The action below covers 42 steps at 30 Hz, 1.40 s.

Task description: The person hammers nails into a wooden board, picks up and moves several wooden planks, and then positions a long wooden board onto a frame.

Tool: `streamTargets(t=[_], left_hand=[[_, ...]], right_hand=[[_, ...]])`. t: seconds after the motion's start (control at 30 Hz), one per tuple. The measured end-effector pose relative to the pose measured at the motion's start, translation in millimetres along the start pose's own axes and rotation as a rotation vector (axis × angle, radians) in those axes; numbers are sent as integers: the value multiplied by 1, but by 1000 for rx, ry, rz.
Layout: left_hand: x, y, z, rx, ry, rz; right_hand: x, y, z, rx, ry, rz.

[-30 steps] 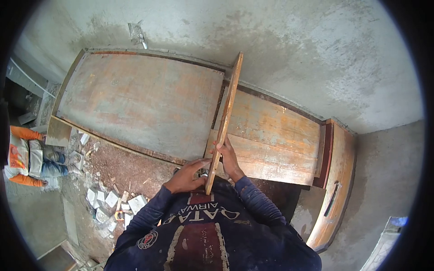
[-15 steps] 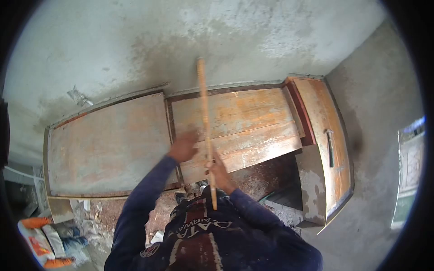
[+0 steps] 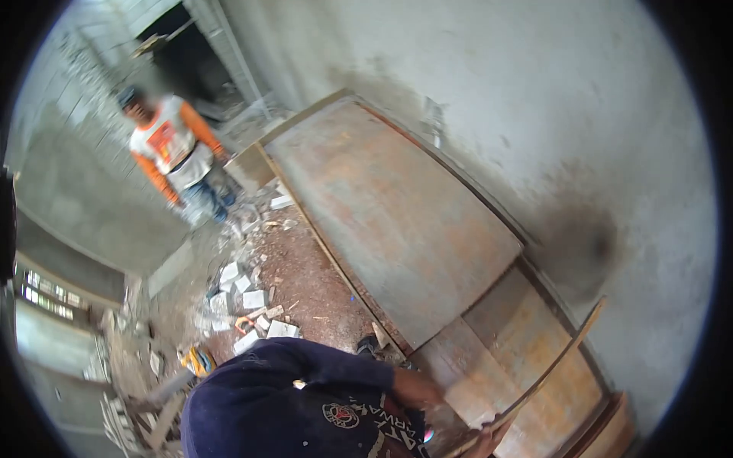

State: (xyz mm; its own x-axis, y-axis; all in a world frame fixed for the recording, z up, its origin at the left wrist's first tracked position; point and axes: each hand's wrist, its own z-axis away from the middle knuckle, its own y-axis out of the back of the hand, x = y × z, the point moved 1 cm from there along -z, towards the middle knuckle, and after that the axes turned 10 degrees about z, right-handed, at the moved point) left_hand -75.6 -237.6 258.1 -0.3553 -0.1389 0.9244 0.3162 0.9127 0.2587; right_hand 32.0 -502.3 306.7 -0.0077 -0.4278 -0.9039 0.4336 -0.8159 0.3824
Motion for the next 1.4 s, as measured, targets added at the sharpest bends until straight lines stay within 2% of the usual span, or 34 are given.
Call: streamTargets(t=[0.07,0.1,0.13,0.23,0.27,0.33,0.43,0.47,0.53,0.6,0.67,0.73,0.83,0.97,1.03,1.07,1.1,1.13,1.17,1.23,1.27,1.33,1.37,1.4], left_hand=[[22,14,28,14,92,161],[36,20,45,67,217,120],[48,23,60,121,341,83],[55,7,94,322,479,24],[50,-5,102,339,484,22],[43,-26,112,461,535,69],[60,-30,108,567,487,78],[67,-29,105,580,480,65],[82,-23,102,717,584,87],[109,-13,99,793,566,140],[125,-6,110,861,545,204],[133,-6,125,976,348,370],[144,-18,153,1072,241,437],[142,-53,193,1186,220,642],[130,-77,214,1424,328,725],[127,-89,224,1539,386,767],[150,-94,224,1701,424,638],[147,-107,234,1691,421,647],[137,-124,244,1762,439,763],[142,-145,252,1923,457,937],[156,-150,253,1922,454,940],[192,-150,258,1890,733,930],[178,-164,265,1883,737,936],[150,-183,273,1938,579,989]], right_hand=[[-42,5,-5,-199,-26,-11],[-45,4,-17,-240,-143,159],[-58,-1,-24,-270,-123,166],[-86,-24,-32,-469,49,60],[-79,-36,-42,-486,55,62],[-75,-60,-64,-489,220,-25],[-111,-83,-68,-529,278,73],[-102,-89,-74,-535,296,74],[-81,-107,-89,-564,471,72],[-77,-117,-91,-620,516,108],[-96,-126,-76,-671,552,150],[-128,-139,-50,-804,577,231],[-138,-157,-23,-846,700,328],[-150,-184,31,-920,888,463],[-146,-198,52,-965,1079,576],[-143,-204,64,-959,1072,583],[-140,-208,77,-1033,1072,639],[-136,-211,89,-1107,1073,697],[-128,-213,99,-1146,1045,837],[-104,-222,109,-1209,1043,841],[-94,-225,115,-1281,1037,844],[-90,-226,130,-1326,964,870],[-87,-225,138,-1370,886,894],[-86,-224,144,-1366,878,897]])
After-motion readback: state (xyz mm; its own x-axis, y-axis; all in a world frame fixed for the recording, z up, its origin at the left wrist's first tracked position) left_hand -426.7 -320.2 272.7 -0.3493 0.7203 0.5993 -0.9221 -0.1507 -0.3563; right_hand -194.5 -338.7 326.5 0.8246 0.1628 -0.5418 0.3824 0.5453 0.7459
